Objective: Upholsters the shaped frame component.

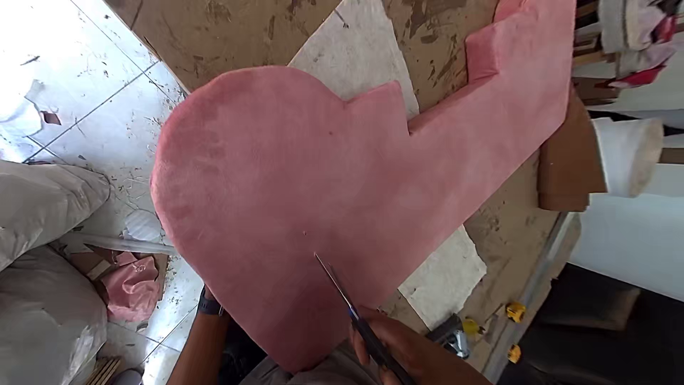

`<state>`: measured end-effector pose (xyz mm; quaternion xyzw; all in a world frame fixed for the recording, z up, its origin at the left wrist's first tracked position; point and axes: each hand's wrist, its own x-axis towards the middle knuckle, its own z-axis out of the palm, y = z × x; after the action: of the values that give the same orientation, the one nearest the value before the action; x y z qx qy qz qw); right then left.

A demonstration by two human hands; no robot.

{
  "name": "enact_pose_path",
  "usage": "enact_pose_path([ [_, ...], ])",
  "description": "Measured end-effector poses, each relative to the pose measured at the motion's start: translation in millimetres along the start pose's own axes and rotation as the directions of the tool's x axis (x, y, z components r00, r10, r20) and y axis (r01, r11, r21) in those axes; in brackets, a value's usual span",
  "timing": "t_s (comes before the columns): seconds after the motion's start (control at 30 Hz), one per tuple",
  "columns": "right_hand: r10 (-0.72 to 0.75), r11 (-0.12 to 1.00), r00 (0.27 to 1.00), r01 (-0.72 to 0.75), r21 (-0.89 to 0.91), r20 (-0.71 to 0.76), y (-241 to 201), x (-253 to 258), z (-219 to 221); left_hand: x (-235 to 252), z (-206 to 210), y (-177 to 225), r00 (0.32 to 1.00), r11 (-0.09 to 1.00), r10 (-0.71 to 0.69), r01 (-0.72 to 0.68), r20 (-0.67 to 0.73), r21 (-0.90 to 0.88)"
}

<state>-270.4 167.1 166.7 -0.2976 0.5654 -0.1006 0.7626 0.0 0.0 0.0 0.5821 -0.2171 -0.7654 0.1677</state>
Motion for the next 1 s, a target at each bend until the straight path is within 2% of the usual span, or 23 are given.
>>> enact_pose_path([
  [0.03,-0.004,1.000,1.000,0.004,0.008,0.010,1.4,-3.3,0.2,-1.0,-8.4,-27.8,0.980,0.967,0.198,-0.196,0.000,-0.160],
  [0.07,-0.017,0.999,1.000,0.017,0.040,-0.006,0.5,-1.8,2.1,1.3,-15.3,-52.5,0.928,0.900,0.373,-0.362,0.001,-0.244],
  [0.1,-0.035,0.997,0.999,0.037,0.074,-0.033,-3.6,4.3,4.0,0.4,-16.6,-60.6,0.883,0.848,0.469,-0.448,0.006,-0.282],
  [0.13,-0.059,0.994,0.996,0.065,0.091,-0.070,-10.5,13.7,5.0,-3.0,-15.0,-62.4,0.875,0.835,0.483,-0.466,-0.014,-0.293],
  [0.23,-0.190,0.976,0.969,0.204,0.080,-0.155,-50.5,45.9,-2.4,-14.6,-4.3,-60.8,0.907,0.855,0.402,-0.421,-0.126,-0.303],
  [0.3,-0.242,0.957,0.959,0.261,0.126,-0.149,-65.0,46.1,-1.4,-21.0,-0.8,-56.4,0.927,0.777,0.353,-0.364,-0.124,-0.514],
  [0.33,-0.235,0.956,0.962,0.254,0.144,-0.137,-62.1,39.4,-1.2,-19.5,0.7,-51.2,0.941,0.709,0.325,-0.306,-0.090,-0.635],
  [0.4,-0.118,0.984,0.987,0.132,0.120,-0.112,-38.1,14.3,2.6,-17.2,-2.5,-49.4,0.943,0.634,0.334,-0.215,0.011,-0.743],
  [0.5,0.060,0.991,0.993,-0.047,0.129,-0.102,1.4,-14.4,10.5,-14.4,-7.6,-54.1,0.938,0.659,0.347,-0.221,0.029,-0.719],
  [0.6,0.061,0.980,0.987,-0.031,0.198,-0.147,8.7,-6.8,17.9,-18.7,-9.0,-59.0,0.936,0.689,0.351,-0.237,0.028,-0.685],
  [0.73,0.059,0.969,0.986,-0.019,0.247,-0.157,-15.3,15.5,13.1,-22.6,-3.2,-63.7,0.929,0.700,0.369,-0.271,0.010,-0.660],
  [0.83,0.101,0.965,0.982,-0.058,0.255,-0.159,-13.4,2.7,17.6,-24.4,-6.3,-62.4,0.942,0.719,0.335,-0.265,-0.015,-0.642],
  [0.93,0.146,0.958,0.973,-0.093,0.272,-0.181,-3.7,-16.8,27.3,-19.8,-21.7,-68.3,0.944,0.760,0.329,-0.250,0.024,-0.600],
  [1.0,0.143,0.950,0.971,-0.080,0.303,-0.191,-13.6,-10.4,29.9,-14.6,-32.1,-75.9,0.944,0.785,0.327,-0.240,0.053,-0.572],
])
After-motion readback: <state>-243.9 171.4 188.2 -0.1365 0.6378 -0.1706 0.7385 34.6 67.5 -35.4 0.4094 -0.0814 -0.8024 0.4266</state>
